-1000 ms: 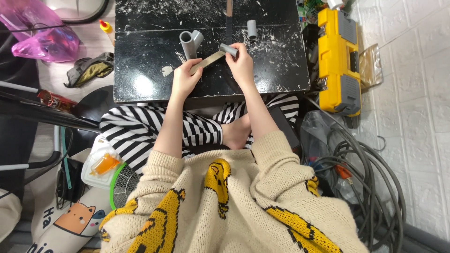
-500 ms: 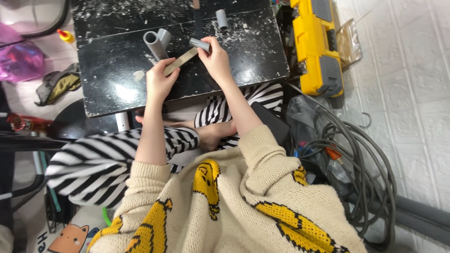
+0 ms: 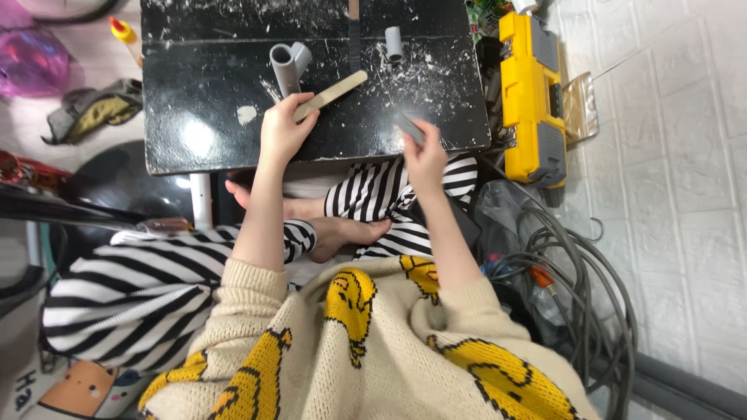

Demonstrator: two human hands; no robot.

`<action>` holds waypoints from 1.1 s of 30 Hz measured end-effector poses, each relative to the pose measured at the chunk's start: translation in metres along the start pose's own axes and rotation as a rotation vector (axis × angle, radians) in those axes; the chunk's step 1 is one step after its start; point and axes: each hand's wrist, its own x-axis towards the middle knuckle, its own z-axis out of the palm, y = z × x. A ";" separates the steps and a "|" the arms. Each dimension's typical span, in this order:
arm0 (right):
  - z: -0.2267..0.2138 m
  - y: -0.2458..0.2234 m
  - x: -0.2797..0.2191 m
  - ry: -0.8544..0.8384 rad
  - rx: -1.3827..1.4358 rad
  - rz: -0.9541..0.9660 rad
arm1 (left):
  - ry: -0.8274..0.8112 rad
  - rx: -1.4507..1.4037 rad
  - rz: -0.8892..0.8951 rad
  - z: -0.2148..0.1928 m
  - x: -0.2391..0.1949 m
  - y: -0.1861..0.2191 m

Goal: The person sands the edges of a gray PVC pipe elbow and a short pipe segment using a sanding block. They hold the pipe pieces against the sanding block and rub them back and forth to smooth the cut surfaces.

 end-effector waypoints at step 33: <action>-0.240 0.106 -0.002 0.640 -0.754 0.689 | 0.032 0.405 0.149 0.021 0.001 -0.024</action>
